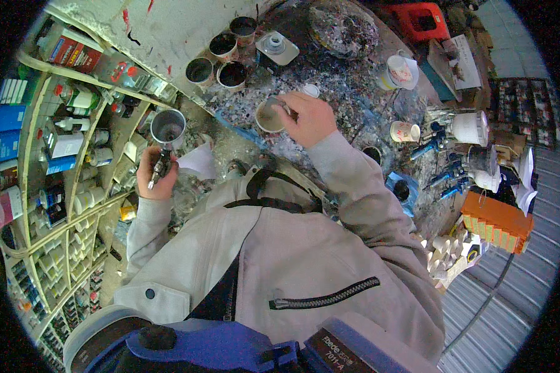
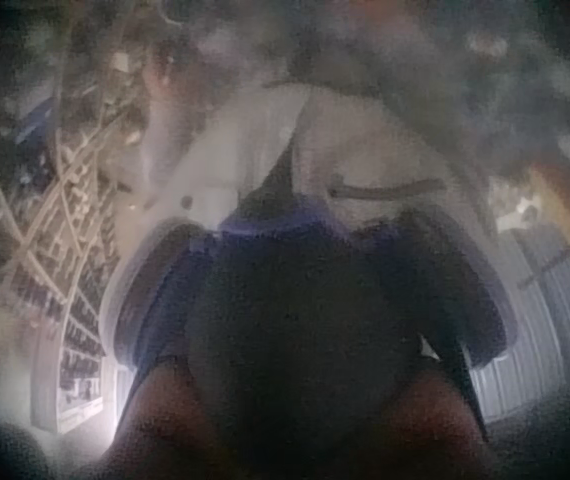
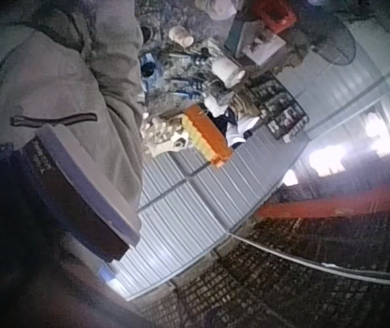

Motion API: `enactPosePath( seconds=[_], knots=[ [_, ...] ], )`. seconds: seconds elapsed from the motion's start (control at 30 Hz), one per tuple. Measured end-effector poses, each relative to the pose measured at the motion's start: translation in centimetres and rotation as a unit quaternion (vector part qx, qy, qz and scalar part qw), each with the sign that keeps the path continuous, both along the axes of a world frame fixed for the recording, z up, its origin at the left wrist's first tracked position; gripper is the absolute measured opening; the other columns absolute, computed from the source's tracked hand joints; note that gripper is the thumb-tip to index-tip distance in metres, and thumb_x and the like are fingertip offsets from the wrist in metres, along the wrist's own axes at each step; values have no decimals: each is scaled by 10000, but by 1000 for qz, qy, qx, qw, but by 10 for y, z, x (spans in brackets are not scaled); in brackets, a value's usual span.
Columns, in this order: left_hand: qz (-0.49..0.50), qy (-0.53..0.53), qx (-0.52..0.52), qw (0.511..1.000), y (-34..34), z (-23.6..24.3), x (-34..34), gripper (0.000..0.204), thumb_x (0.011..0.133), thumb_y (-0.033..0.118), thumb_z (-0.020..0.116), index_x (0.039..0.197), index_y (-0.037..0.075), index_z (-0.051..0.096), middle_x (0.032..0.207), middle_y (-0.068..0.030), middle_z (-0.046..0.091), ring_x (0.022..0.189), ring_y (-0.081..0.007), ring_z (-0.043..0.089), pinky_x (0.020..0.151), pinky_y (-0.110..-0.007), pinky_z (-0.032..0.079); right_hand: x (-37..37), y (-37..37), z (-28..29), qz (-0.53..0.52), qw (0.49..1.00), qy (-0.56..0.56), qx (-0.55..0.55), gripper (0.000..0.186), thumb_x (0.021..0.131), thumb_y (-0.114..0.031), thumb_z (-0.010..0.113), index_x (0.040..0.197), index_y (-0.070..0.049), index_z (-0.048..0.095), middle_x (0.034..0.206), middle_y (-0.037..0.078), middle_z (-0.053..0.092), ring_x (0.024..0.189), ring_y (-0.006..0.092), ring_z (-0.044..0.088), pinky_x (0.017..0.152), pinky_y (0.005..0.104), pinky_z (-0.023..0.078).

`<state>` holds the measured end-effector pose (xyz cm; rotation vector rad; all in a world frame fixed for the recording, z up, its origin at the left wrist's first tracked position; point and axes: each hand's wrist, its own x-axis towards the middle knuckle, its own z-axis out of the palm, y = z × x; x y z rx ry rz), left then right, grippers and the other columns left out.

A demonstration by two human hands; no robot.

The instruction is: The person sprays paint onto a car's hood using a spray gun, then walks to a workbench to clean the gun and prepare a new paint mixture. The person pours liquid into the spray gun cup and stirs it with a stick.

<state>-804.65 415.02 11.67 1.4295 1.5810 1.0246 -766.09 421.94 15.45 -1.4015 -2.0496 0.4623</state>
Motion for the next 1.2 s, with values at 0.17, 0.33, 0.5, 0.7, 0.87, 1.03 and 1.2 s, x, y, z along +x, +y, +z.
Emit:
enactPosePath(
  seconds=[0.17,0.33,0.5,0.7,0.87,1.03,1.2],
  knots=[
    [5,-24,10,1000,0,0,1,358,818,-57,736,1131,27,585,943,-66,743,873,-132,713,792,-293,563,2,-1,2,-87,995,-20,-53,242,921,-259,738,1030,-43,732,880,145,706,710,311,699,639,402,544],
    [15,-2,40,999,1,-1,4,361,817,-68,736,1129,31,584,938,-56,730,883,-123,703,799,-289,561,3,1,-2,-89,995,7,-46,235,914,-247,753,1018,-38,727,848,149,701,691,305,692,630,396,539],
    [21,-115,-17,993,0,-2,6,368,816,-79,733,1131,40,582,957,-45,723,881,-116,694,814,-279,553,11,6,-13,-171,977,27,-124,247,903,-255,780,1022,-44,735,874,139,730,683,253,696,649,370,548],
    [13,-144,-9,989,4,-8,21,394,812,-81,744,1145,45,576,978,-45,715,913,-118,687,831,-277,549,19,3,-50,-211,941,216,-152,471,885,-291,824,1247,-33,670,1114,123,732,837,161,687,759,324,557],
    [14,-197,14,980,9,0,41,406,807,-76,756,1149,34,567,989,-41,706,889,-115,676,815,-278,549,11,-15,-34,-258,938,228,-45,514,875,-257,832,1302,-41,644,1081,108,679,859,162,646,764,299,529],
    [40,-183,28,982,14,21,60,423,800,-64,794,1134,35,555,955,-38,706,853,-111,669,776,-267,547,-34,-65,28,-18,990,140,-19,382,859,-211,811,1210,-122,691,886,54,623,717,174,643,605,334,516],
    [60,-231,4,971,15,31,67,428,807,-39,826,1111,49,538,939,-38,705,842,-116,669,754,-266,547,-76,-55,38,46,996,-70,25,320,838,-248,809,1132,-148,729,926,60,698,713,272,678,622,361,547]
  ],
)
